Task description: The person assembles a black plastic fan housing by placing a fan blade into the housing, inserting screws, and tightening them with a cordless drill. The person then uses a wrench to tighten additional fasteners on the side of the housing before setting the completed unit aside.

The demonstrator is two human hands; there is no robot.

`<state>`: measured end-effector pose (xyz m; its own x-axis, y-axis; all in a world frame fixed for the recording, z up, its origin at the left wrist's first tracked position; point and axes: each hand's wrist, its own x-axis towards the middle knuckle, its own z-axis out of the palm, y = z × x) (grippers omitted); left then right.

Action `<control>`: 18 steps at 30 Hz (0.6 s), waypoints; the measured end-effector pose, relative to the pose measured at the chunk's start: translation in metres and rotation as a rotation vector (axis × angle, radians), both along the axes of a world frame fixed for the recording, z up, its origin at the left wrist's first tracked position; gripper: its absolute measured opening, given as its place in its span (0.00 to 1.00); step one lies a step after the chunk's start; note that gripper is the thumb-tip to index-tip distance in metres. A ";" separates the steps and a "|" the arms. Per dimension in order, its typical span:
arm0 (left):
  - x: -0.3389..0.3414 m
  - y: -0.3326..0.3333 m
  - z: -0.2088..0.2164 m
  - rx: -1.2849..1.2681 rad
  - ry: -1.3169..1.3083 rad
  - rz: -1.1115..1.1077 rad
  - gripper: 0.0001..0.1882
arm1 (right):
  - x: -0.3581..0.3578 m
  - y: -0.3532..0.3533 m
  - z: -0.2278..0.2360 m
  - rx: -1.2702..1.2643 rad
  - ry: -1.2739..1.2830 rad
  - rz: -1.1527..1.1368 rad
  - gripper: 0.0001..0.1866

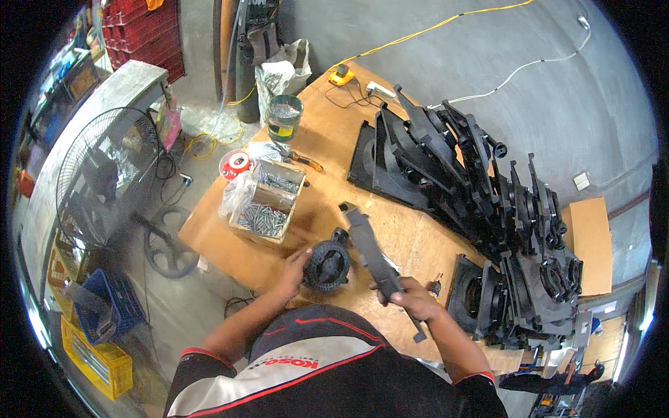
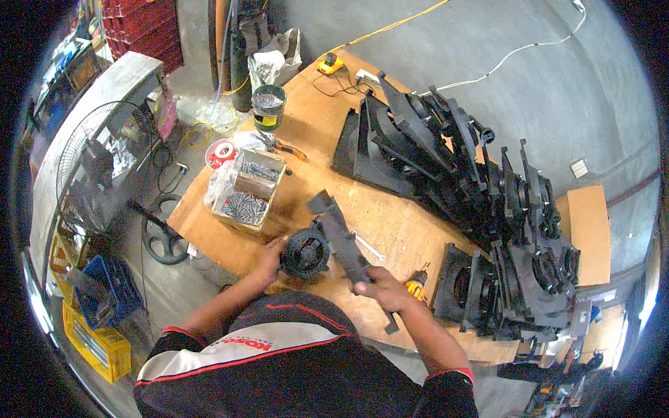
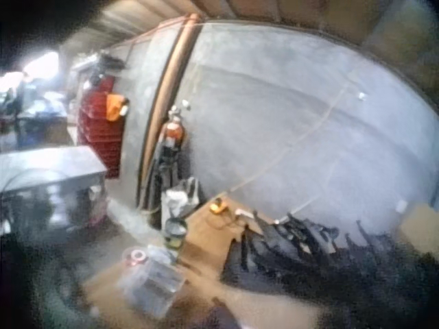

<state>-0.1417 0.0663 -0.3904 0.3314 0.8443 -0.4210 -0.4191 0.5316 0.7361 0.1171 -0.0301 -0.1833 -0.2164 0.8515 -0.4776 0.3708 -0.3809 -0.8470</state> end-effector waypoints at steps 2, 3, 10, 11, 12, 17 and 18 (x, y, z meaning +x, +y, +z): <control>-0.002 -0.002 0.005 -0.077 -0.108 -0.004 0.21 | -0.019 0.010 -0.001 0.102 -0.245 0.188 0.38; -0.002 -0.007 0.023 -0.082 -0.131 0.006 0.21 | -0.025 0.014 -0.005 0.137 -0.424 0.295 0.38; 0.020 0.007 0.009 -0.449 -0.394 0.134 0.20 | -0.042 0.027 -0.101 0.503 -0.686 0.550 0.46; 0.020 0.012 0.008 -0.422 -0.378 0.108 0.20 | -0.045 0.024 -0.110 0.598 -0.651 0.517 0.46; 0.019 0.014 0.007 -0.395 -0.360 0.084 0.20 | -0.047 0.022 -0.117 0.693 -0.616 0.482 0.46; 0.018 0.022 0.004 -0.330 -0.320 0.040 0.20 | -0.048 0.019 -0.114 0.609 -0.623 0.559 0.45; 0.019 0.023 0.004 -0.326 -0.317 0.034 0.20 | -0.046 0.019 -0.120 0.652 -0.618 0.541 0.45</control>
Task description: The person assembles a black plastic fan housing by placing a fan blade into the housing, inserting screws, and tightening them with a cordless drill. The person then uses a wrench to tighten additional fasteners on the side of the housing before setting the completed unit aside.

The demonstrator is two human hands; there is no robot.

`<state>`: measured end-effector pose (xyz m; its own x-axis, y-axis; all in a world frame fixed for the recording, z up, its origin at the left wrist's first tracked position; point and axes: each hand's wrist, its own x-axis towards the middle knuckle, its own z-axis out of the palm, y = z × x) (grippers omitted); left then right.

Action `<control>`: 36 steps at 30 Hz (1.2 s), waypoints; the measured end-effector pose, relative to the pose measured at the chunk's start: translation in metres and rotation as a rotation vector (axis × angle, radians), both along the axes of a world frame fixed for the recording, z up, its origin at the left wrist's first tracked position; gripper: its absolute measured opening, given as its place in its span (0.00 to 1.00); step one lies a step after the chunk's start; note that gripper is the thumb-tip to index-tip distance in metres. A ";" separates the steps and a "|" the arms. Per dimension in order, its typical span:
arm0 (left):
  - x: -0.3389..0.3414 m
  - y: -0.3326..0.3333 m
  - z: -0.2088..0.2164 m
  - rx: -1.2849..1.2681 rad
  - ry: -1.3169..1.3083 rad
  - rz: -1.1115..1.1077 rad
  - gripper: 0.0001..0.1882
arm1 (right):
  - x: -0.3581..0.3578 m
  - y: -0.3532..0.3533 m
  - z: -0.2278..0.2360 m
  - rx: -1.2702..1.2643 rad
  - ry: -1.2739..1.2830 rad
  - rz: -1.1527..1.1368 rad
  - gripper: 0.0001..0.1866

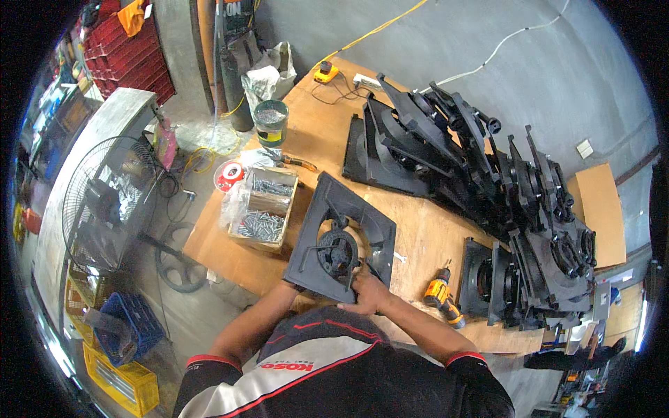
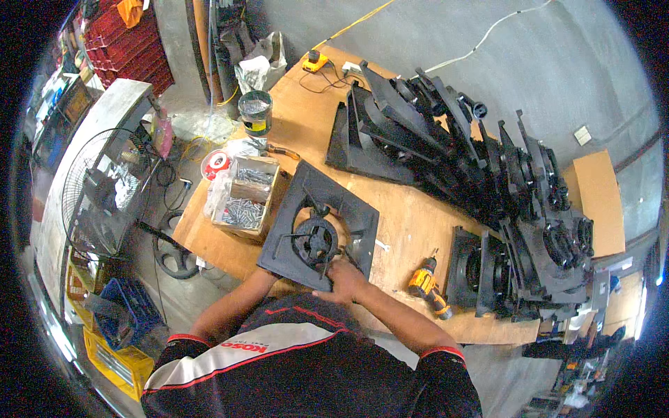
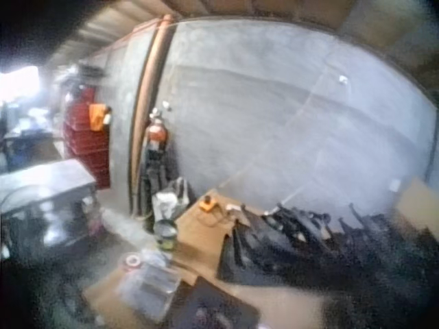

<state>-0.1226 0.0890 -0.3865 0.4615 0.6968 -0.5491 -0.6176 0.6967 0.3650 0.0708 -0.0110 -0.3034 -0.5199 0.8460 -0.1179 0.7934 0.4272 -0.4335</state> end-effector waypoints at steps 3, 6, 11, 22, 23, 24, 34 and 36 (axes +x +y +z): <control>0.003 0.003 -0.001 0.013 0.007 -0.008 0.20 | -0.003 -0.005 0.006 0.050 0.151 -0.033 0.44; 0.002 0.002 -0.001 0.023 0.017 -0.025 0.20 | -0.003 -0.002 0.011 -0.082 0.054 -0.048 0.44; -0.009 -0.003 0.002 0.043 0.057 -0.034 0.20 | -0.004 0.001 -0.009 0.007 0.059 0.036 0.44; -0.011 0.001 0.007 0.072 0.102 -0.044 0.20 | 0.000 -0.003 -0.038 -0.027 -0.077 0.026 0.45; -0.011 -0.001 0.006 0.070 0.107 -0.044 0.20 | 0.000 -0.005 -0.039 0.027 -0.009 0.016 0.45; -0.012 -0.001 0.006 0.073 0.111 -0.045 0.20 | -0.001 -0.006 -0.039 0.080 0.060 0.005 0.46; -0.003 0.007 0.010 0.089 0.131 -0.072 0.19 | -0.005 -0.009 -0.033 0.365 0.221 -0.005 0.40; 0.002 0.012 0.012 0.095 0.134 -0.084 0.19 | 0.001 -0.006 -0.041 0.322 0.232 0.031 0.39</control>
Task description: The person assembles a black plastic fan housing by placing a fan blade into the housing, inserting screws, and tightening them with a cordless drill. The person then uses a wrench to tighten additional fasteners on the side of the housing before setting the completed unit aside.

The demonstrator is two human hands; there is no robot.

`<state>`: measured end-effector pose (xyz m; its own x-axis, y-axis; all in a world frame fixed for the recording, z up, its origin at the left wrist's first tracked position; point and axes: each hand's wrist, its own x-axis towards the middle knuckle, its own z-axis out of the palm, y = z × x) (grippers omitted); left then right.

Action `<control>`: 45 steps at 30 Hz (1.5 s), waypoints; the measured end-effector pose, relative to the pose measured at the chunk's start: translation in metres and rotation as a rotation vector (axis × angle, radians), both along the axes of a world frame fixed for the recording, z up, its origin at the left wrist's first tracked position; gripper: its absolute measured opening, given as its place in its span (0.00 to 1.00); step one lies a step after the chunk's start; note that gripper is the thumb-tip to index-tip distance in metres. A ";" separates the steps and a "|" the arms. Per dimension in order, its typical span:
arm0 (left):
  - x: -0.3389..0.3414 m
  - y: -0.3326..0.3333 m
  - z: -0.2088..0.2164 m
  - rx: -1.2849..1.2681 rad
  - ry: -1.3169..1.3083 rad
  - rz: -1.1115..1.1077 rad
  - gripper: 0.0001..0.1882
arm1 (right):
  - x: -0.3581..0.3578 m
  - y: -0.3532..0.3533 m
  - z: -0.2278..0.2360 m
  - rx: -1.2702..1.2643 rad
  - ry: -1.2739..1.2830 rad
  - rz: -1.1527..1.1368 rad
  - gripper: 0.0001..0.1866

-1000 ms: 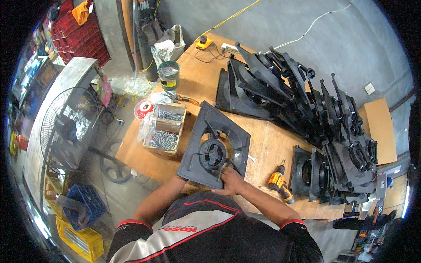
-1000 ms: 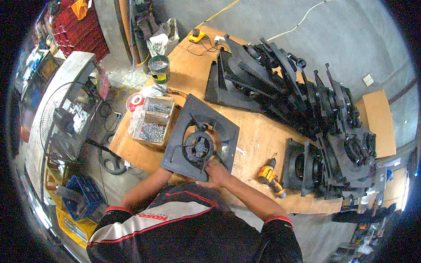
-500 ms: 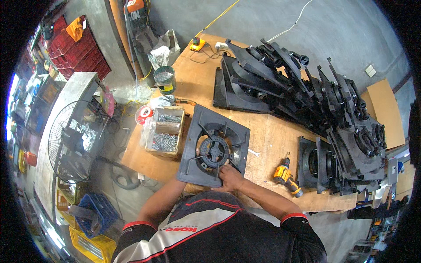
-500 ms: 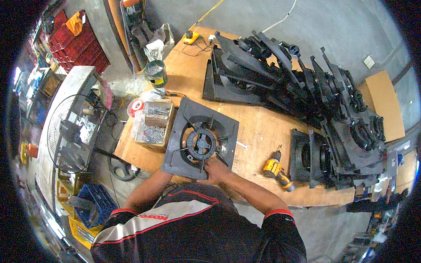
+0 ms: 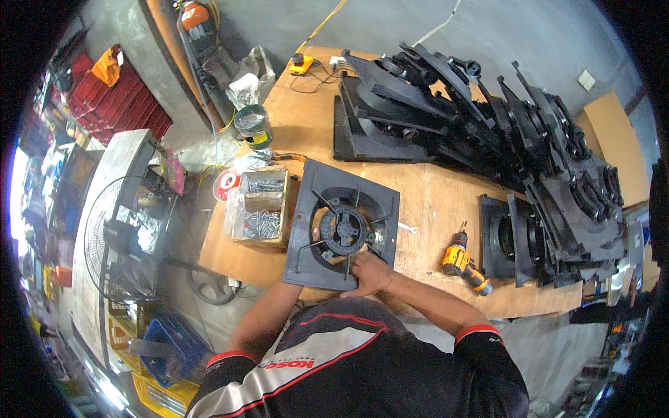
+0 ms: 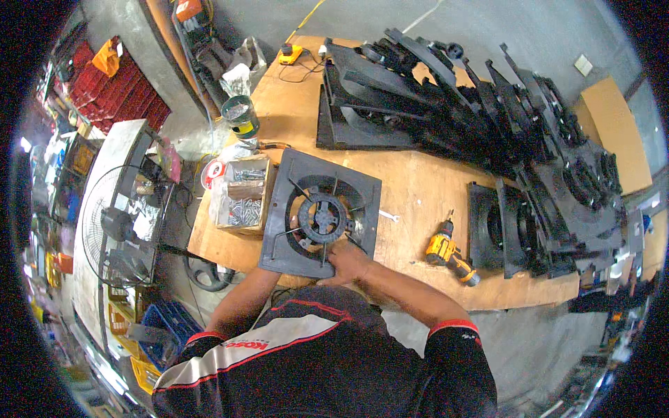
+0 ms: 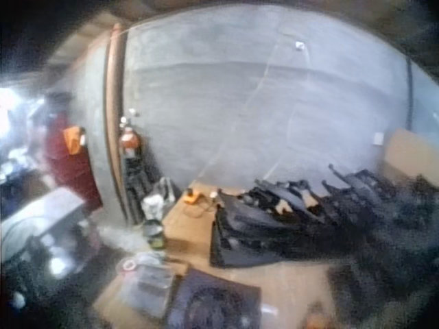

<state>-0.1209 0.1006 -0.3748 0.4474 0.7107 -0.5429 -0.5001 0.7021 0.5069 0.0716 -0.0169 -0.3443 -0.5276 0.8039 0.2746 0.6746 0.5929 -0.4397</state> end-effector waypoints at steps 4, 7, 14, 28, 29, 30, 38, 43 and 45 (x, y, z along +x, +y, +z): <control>0.001 0.006 0.002 0.016 0.011 -0.009 0.19 | 0.009 0.011 0.019 -0.132 -0.092 0.078 0.39; 0.000 0.006 0.004 0.022 0.021 -0.025 0.19 | 0.016 0.011 0.003 -0.154 -0.110 0.054 0.41; -0.013 0.006 0.006 0.033 0.041 -0.011 0.19 | 0.003 -0.011 0.013 -0.204 -0.198 -0.159 0.44; -0.021 -0.008 0.000 0.013 0.041 -0.017 0.19 | -0.003 -0.024 0.011 -0.302 -0.142 -0.290 0.44; -0.020 -0.008 0.000 0.009 0.041 -0.021 0.19 | -0.004 -0.024 0.011 -0.305 -0.142 -0.293 0.43; -0.020 -0.007 0.000 0.012 0.042 -0.022 0.19 | -0.004 -0.025 0.011 -0.308 -0.141 -0.296 0.42; -0.008 0.002 -0.002 0.013 0.035 -0.059 0.19 | -0.001 -0.023 0.004 -0.280 -0.137 -0.279 0.42; -0.002 0.005 -0.006 -0.001 0.034 -0.082 0.19 | 0.009 -0.019 0.004 -0.283 -0.064 -0.200 0.37; -0.004 0.006 -0.006 -0.005 0.032 -0.079 0.19 | 0.017 -0.009 0.037 -0.450 0.077 -0.167 0.34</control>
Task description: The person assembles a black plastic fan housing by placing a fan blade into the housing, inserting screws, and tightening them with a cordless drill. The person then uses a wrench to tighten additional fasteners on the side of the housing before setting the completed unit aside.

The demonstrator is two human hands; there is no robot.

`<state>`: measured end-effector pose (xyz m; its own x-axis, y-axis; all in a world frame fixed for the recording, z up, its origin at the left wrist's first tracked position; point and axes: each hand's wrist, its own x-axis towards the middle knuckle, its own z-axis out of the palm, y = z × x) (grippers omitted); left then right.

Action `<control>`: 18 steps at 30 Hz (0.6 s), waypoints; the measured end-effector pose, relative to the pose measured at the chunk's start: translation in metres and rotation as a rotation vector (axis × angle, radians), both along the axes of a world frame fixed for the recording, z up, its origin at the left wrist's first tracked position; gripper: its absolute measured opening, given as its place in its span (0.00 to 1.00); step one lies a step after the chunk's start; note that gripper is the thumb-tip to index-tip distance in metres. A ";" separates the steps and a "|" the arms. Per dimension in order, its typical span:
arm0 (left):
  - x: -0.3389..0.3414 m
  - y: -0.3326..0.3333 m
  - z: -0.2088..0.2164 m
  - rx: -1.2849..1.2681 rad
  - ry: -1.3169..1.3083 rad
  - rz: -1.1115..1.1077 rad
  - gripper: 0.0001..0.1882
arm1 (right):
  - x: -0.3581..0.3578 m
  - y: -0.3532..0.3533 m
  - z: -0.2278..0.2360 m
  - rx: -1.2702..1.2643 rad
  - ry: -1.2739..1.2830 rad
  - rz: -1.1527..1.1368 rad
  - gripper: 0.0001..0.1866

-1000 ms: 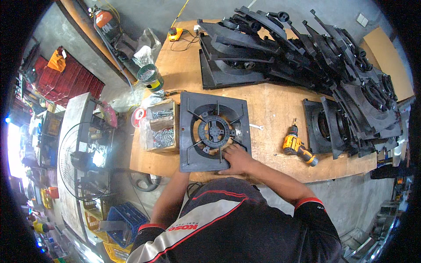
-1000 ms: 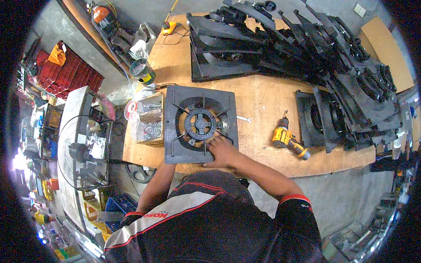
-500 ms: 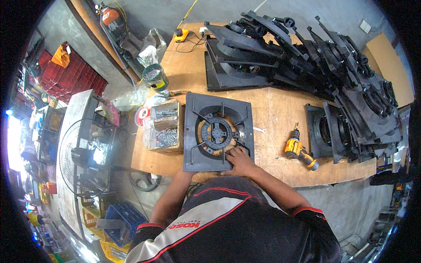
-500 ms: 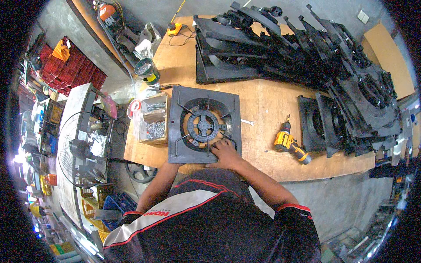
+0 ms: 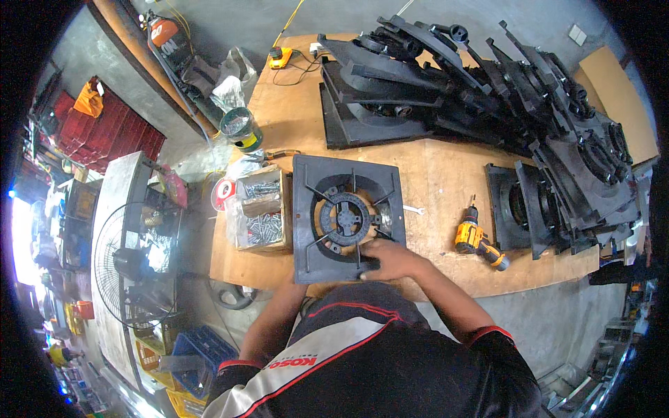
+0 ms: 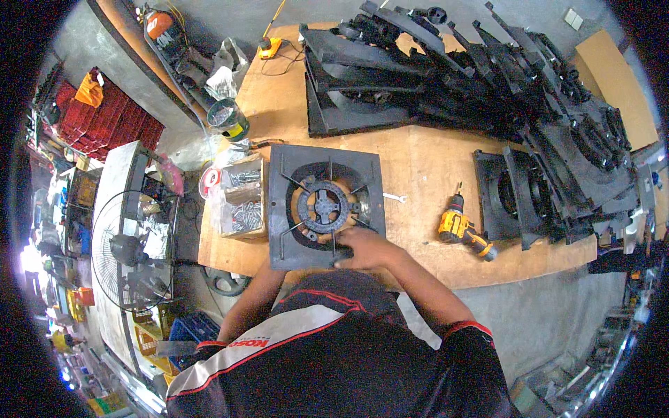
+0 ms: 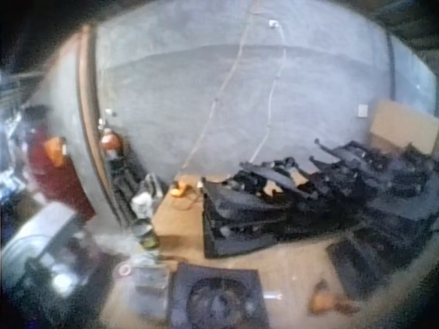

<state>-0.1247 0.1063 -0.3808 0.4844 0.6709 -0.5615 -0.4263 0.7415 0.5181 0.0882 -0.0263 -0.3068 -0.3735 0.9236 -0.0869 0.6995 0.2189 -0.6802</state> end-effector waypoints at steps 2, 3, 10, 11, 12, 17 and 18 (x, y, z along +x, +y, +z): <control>-0.002 0.001 0.002 -0.004 0.005 -0.001 0.19 | 0.019 0.014 0.014 -0.030 0.111 -0.263 0.34; -0.002 0.002 0.002 -0.001 0.009 -0.001 0.19 | 0.028 0.022 0.020 -0.043 0.165 -0.396 0.34; -0.002 0.004 0.001 -0.012 0.019 -0.012 0.18 | 0.075 0.108 -0.015 -0.064 -0.006 -1.018 0.56; 0.000 0.005 -0.001 -0.015 0.024 -0.016 0.18 | 0.075 0.113 -0.022 -0.114 0.061 -1.004 0.59; -0.002 0.004 0.000 -0.017 0.027 -0.013 0.18 | 0.075 0.116 -0.027 -0.041 0.083 -1.020 0.57; -0.008 0.004 -0.001 -0.021 0.031 0.006 0.18 | 0.068 0.123 -0.048 0.171 0.158 -1.059 0.51; -0.011 0.003 -0.002 -0.021 0.033 0.013 0.18 | 0.066 0.125 -0.044 0.201 0.207 -1.048 0.50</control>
